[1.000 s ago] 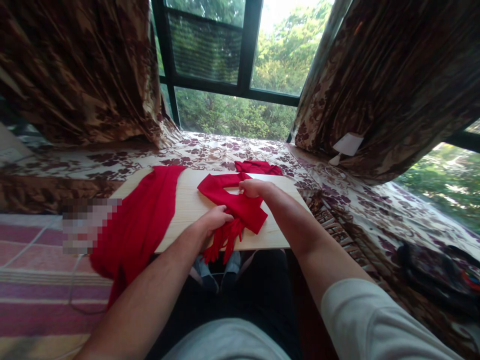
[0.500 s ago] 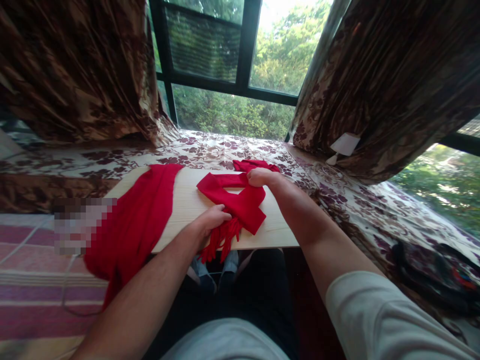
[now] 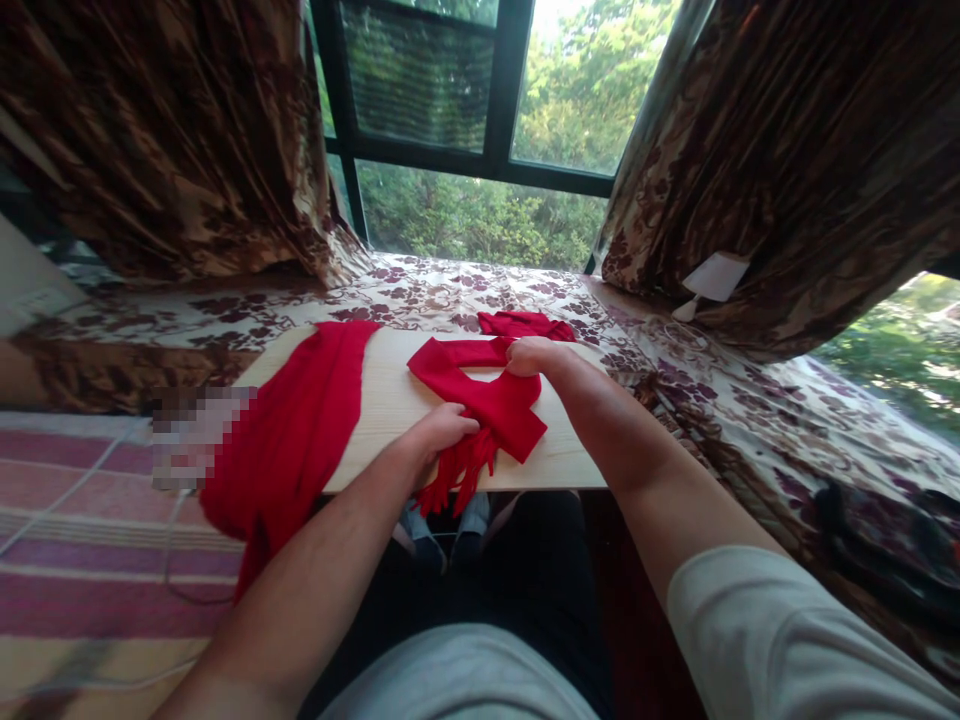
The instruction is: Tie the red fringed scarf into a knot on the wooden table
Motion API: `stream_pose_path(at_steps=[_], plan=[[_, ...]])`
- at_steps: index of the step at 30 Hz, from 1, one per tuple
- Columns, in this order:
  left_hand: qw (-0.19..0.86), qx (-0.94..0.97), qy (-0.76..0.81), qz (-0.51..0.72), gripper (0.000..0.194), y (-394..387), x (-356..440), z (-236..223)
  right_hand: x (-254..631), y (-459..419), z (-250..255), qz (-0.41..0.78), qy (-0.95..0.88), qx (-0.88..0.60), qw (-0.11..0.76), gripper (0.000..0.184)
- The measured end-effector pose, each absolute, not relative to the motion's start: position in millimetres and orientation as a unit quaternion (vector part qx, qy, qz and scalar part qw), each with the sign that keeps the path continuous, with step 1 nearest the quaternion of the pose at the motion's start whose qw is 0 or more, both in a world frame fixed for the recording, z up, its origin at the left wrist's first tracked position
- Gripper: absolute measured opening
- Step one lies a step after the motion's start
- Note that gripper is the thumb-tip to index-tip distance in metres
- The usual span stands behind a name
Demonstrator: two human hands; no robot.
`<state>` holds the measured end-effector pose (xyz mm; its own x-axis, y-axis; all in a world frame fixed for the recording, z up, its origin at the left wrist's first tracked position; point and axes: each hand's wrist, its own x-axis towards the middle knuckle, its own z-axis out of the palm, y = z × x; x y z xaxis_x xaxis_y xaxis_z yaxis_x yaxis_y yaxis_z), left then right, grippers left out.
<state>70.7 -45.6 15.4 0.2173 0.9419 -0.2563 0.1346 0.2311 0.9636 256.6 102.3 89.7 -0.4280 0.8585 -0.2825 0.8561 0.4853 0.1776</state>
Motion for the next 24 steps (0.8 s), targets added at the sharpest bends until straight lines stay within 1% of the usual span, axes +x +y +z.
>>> stream_pose_path(at_steps=[2, 5, 10, 15, 20, 22, 24], plan=[[0.601, 0.508, 0.513, 0.342, 0.018, -45.7, 70.9, 16.3, 258.2, 103.8, 92.7, 0.009, 0.841, 0.518, 0.155, 0.04], [0.613, 0.497, 0.507, 0.348, 0.013, -45.2, 71.0, 15.7, 261.3, 106.0, 95.2, 0.005, 0.836, 0.533, 0.13, 0.038], [0.612, 0.491, 0.508, 0.356, 0.013, -45.6, 71.7, 14.9, 264.0, 107.8, 86.3, 0.024, 0.835, 0.535, 0.127, 0.037], [0.611, 0.489, 0.504, 0.365, 0.011, -46.6, 72.7, 14.4, 265.7, 106.9, 73.9, 0.051, 0.859, 0.504, 0.072, 0.038], [0.616, 0.492, 0.492, 0.369, 0.016, -44.2, 71.8, 9.8, 271.0, 108.3, 65.1, 0.055, 0.848, 0.524, 0.057, 0.057], [0.617, 0.498, 0.482, 0.373, 0.02, -43.1, 71.3, 8.1, 274.9, 110.3, 60.9, 0.038, 0.833, 0.551, 0.029, 0.062], [0.617, 0.501, 0.479, 0.374, 0.022, -42.6, 70.9, 7.3, 279.8, 112.5, 56.9, 0.012, 0.817, 0.576, -0.014, 0.062]])
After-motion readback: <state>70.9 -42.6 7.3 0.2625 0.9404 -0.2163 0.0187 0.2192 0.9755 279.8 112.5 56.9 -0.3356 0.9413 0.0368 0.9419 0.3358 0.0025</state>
